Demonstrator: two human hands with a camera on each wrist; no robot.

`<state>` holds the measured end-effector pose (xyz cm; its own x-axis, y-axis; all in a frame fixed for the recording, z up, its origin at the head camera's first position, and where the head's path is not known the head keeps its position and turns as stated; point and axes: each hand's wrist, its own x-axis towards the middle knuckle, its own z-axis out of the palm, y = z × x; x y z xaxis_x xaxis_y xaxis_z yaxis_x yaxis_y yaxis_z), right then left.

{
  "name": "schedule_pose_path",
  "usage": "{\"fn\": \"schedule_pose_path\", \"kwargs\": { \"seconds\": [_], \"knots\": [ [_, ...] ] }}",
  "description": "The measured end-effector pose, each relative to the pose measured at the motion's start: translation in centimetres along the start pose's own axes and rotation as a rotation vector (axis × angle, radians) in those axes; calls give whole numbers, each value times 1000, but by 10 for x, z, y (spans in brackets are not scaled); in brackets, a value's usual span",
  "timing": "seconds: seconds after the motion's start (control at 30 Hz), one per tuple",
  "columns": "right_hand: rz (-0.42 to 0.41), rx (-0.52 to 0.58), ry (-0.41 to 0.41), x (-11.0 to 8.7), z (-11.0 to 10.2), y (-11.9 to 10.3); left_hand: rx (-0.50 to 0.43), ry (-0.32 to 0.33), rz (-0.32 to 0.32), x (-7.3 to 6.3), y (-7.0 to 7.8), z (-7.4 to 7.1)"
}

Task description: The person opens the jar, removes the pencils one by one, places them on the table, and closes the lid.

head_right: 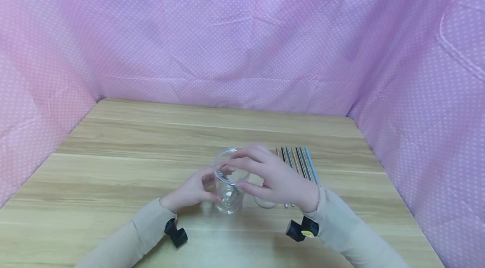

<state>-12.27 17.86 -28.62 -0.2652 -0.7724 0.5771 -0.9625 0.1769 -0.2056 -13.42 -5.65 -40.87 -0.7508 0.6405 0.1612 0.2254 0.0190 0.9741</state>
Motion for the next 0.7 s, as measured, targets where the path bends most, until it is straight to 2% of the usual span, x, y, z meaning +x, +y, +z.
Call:
{"fn": "schedule_pose_path", "kwargs": {
  "seconds": [0.2, 0.4, 0.7],
  "knots": [
    [-8, 5, -72, 4, 1, -2, -14, 5, 4, 1, 0, -2],
    [-19, -25, -109, 6, 2, -4, -12, 4, 14, 2, 0, -3],
    [-41, -53, -145, 7, 7, -3, -19, 0, -16, 0, 0, -3]
  ]
}}
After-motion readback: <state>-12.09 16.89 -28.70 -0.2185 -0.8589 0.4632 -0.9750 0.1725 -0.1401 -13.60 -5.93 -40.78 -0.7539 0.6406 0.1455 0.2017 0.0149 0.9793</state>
